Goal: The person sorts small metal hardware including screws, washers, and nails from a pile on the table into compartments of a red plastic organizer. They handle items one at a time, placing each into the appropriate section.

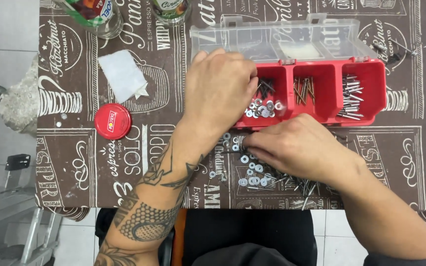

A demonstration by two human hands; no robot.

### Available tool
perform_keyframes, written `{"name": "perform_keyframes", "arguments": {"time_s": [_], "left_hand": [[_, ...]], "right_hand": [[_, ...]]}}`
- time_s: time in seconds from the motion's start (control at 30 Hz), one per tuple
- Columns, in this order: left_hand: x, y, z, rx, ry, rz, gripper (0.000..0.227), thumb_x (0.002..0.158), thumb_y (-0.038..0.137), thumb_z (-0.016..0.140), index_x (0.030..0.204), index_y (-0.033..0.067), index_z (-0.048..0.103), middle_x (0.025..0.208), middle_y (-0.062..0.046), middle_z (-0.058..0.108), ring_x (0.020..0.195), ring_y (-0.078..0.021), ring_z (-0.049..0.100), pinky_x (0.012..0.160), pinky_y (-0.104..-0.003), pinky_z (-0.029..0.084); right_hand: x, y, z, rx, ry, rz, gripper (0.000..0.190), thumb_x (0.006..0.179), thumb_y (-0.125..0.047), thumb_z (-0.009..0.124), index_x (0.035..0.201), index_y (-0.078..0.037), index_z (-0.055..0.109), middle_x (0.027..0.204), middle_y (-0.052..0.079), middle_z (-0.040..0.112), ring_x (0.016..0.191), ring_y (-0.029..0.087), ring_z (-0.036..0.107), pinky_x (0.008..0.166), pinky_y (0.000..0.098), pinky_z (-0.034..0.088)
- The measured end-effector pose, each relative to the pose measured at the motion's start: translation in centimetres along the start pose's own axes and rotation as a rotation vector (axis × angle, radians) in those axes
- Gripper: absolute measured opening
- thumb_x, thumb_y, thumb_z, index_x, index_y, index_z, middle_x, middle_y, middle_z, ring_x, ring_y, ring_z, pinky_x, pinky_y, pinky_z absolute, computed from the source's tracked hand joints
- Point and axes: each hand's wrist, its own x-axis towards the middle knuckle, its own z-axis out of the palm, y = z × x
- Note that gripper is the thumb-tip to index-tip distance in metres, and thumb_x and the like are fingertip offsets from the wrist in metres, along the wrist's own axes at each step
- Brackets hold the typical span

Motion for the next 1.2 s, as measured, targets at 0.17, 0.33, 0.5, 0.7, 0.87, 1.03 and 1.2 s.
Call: {"name": "perform_keyframes", "arguments": {"time_s": [0.17, 0.33, 0.5, 0.7, 0.87, 1.03, 1.2], "left_hand": [[-0.1, 0.0, 0.4, 0.036, 0.065, 0.039, 0.025, 0.088, 0.022, 0.080, 0.067, 0.0156, 0.070, 0.065, 0.002, 0.065, 0.069, -0.0232, 0.063, 0.070, -0.042, 0.049], [-0.2, 0.0, 0.3, -0.003, 0.127, 0.094, 0.019, 0.089, 0.026, 0.080, 0.076, 0.0164, 0.070, 0.072, 0.002, 0.066, 0.073, -0.0240, 0.064, 0.070, -0.042, 0.047], [-0.1, 0.0, -0.6, -0.187, 0.267, 0.139, 0.004, 0.094, 0.017, 0.079, 0.092, 0.0150, 0.076, 0.084, 0.000, 0.076, 0.075, -0.0136, 0.069, 0.070, -0.032, 0.051], [0.0, 0.1, -1.4, -0.353, 0.264, 0.178, 0.006, 0.092, 0.016, 0.081, 0.089, 0.0154, 0.075, 0.079, 0.002, 0.075, 0.068, -0.0091, 0.064, 0.063, -0.028, 0.045], [0.2, 0.1, -1.5, -0.703, 0.250, 0.059, 0.007, 0.086, 0.017, 0.081, 0.088, 0.0222, 0.077, 0.053, 0.002, 0.051, 0.055, -0.0155, 0.059, 0.061, -0.026, 0.051], [0.0, 0.6, -2.3, -0.854, 0.109, -0.009, 0.006, 0.084, 0.015, 0.080, 0.088, 0.0202, 0.079, 0.050, -0.001, 0.054, 0.050, -0.0108, 0.055, 0.053, -0.025, 0.048], [0.2, 1.5, -3.5, -1.002, -0.092, -0.078, 0.008, 0.087, 0.013, 0.074, 0.083, 0.0173, 0.078, 0.051, 0.001, 0.061, 0.055, -0.0050, 0.052, 0.052, -0.023, 0.046]], "right_hand": [[0.0, -0.3, -0.3, -0.062, -0.075, 0.048, 0.008, 0.098, -0.014, 0.063, 0.091, -0.014, 0.065, 0.054, 0.003, 0.058, 0.041, 0.023, 0.054, 0.033, 0.0428, 0.041], [0.0, -0.7, 0.2, -0.158, -0.147, 0.059, 0.024, 0.104, -0.024, 0.057, 0.080, -0.017, 0.058, 0.059, 0.000, 0.064, 0.046, 0.028, 0.059, 0.035, 0.0444, 0.041], [-0.1, -1.1, 2.0, -0.144, -0.224, 0.015, 0.026, 0.085, 0.003, 0.065, 0.072, -0.014, 0.050, 0.047, -0.006, 0.048, 0.035, 0.014, 0.037, 0.030, 0.0361, 0.035], [0.3, -1.0, 2.5, -0.108, -0.143, 0.042, 0.013, 0.090, -0.012, 0.061, 0.078, -0.011, 0.056, 0.057, 0.003, 0.061, 0.043, 0.028, 0.058, 0.037, 0.0465, 0.042], [1.1, -1.7, -0.3, 0.100, -0.081, 0.099, 0.016, 0.094, -0.020, 0.059, 0.093, -0.013, 0.074, 0.079, 0.005, 0.077, 0.066, 0.026, 0.075, 0.051, 0.0380, 0.058], [0.5, -1.0, -0.6, 0.314, 0.172, 0.111, 0.011, 0.093, -0.019, 0.064, 0.097, -0.012, 0.071, 0.089, 0.008, 0.072, 0.074, 0.032, 0.075, 0.058, 0.0439, 0.062], [-0.2, 1.1, 0.9, 0.448, 0.540, 0.313, 0.015, 0.089, -0.015, 0.075, 0.104, -0.014, 0.076, 0.085, 0.004, 0.078, 0.081, 0.028, 0.078, 0.068, 0.0369, 0.062]]}}
